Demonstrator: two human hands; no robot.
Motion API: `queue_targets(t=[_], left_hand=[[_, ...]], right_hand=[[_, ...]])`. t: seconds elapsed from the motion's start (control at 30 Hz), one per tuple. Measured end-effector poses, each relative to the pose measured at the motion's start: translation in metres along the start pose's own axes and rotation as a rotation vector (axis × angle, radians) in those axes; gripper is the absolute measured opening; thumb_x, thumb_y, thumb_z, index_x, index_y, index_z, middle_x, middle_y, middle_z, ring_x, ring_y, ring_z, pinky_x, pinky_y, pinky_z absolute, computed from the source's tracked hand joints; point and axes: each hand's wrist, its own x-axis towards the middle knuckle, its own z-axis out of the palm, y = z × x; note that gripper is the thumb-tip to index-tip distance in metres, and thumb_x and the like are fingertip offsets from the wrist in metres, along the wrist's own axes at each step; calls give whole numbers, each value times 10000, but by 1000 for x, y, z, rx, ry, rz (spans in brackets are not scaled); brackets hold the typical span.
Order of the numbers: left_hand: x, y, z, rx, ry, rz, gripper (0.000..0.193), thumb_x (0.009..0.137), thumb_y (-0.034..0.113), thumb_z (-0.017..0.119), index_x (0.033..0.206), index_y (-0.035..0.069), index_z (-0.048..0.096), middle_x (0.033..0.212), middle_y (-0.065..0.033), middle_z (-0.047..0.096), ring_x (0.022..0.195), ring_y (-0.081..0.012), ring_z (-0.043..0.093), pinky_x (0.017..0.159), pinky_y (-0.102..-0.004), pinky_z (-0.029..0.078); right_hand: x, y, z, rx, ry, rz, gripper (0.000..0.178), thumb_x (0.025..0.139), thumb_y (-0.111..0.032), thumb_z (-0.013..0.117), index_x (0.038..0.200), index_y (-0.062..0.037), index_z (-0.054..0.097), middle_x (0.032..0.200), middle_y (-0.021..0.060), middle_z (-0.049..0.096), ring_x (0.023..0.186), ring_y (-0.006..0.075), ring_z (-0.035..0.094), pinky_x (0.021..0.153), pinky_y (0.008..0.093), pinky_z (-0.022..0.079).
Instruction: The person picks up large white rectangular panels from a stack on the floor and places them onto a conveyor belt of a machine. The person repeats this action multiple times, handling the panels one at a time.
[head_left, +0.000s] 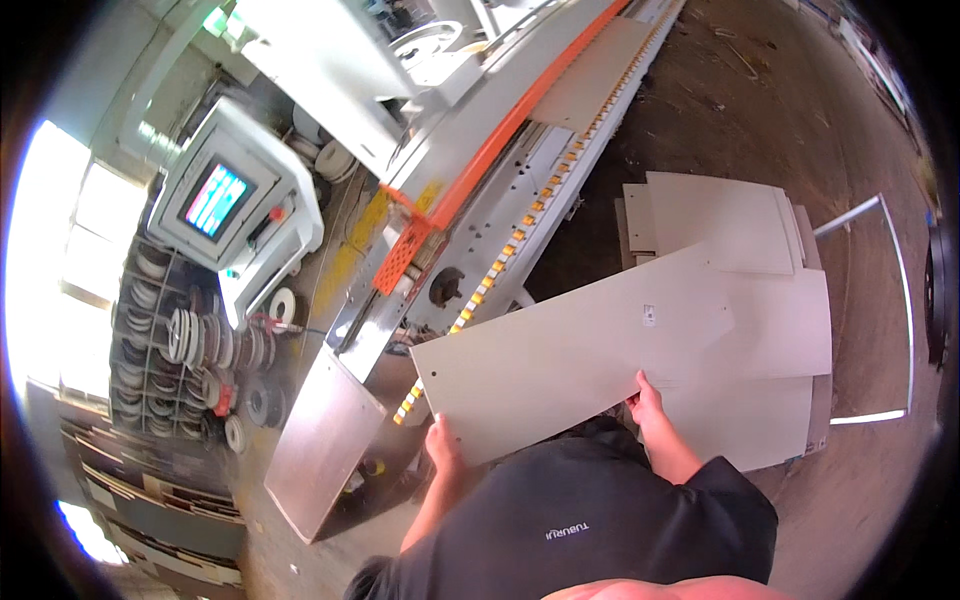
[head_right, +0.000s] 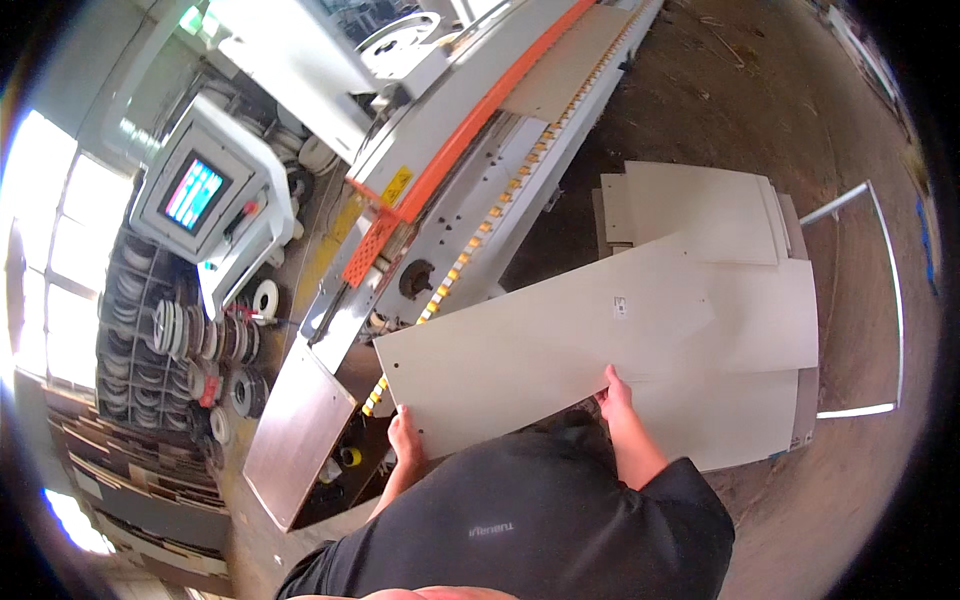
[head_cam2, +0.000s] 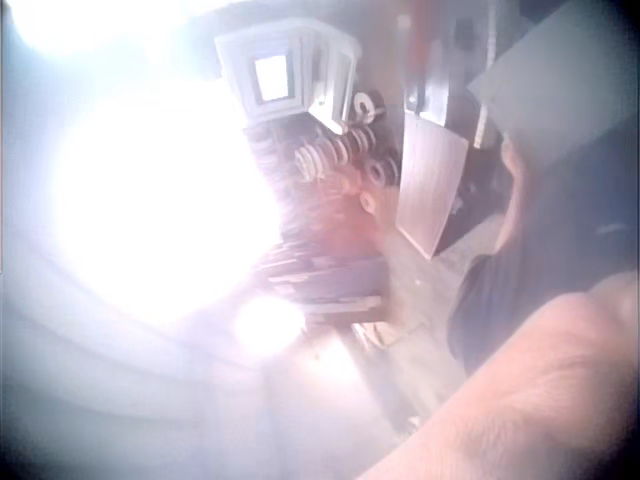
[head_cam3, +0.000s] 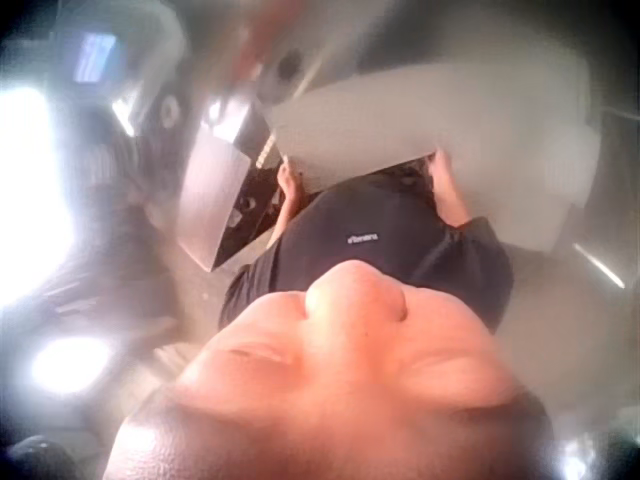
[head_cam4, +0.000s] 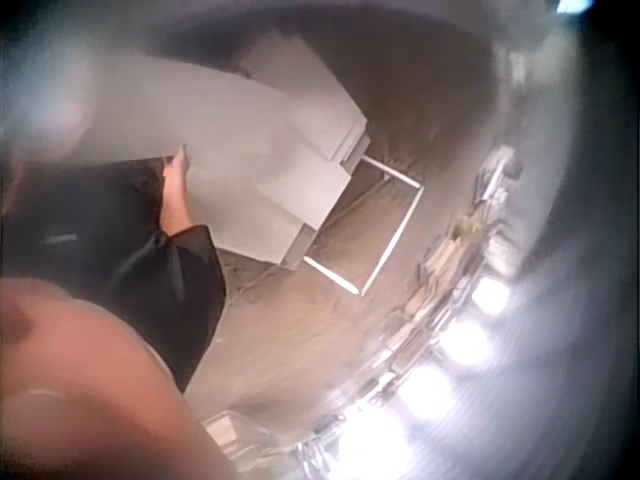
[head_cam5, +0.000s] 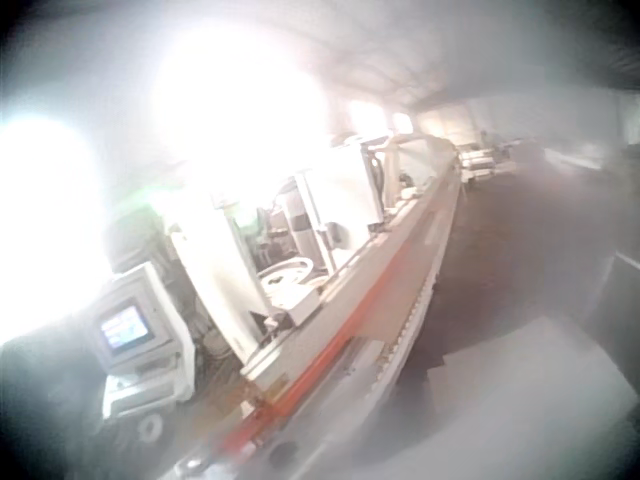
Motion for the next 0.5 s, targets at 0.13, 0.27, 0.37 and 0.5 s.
queue_targets(t=[0.13,0.27,0.37,0.5], left_hand=[[26,-5,-80,-47,185,-91,470,1015,441,557,791,39,654,693,-24,601,555,-127,508,523,-311,421],[55,-32,-169,-180,299,-87,468,1037,419,526,910,-6,676,818,-12,614,676,-120,538,601,-304,437],[72,-60,-251,-147,370,-129,523,1051,413,491,971,-67,682,823,-33,647,704,-161,560,633,-357,458],[98,-71,-327,58,439,-176,524,998,423,566,1023,-82,703,914,-51,691,797,-159,576,733,-356,470]], right_hand=[[-95,25,43,-96,-134,-80,383,912,-342,756,1159,-92,606,1061,44,662,972,205,641,833,383,534],[-111,33,76,8,-208,-251,427,939,-359,713,1209,-44,612,1138,83,681,1040,235,655,884,395,544],[-129,24,116,-39,-267,-292,425,956,-362,693,1210,-30,615,1156,96,688,1037,231,669,897,394,554],[-118,92,148,-161,-212,-220,416,956,-379,689,1242,-86,619,1205,54,679,1083,215,650,919,376,539]])
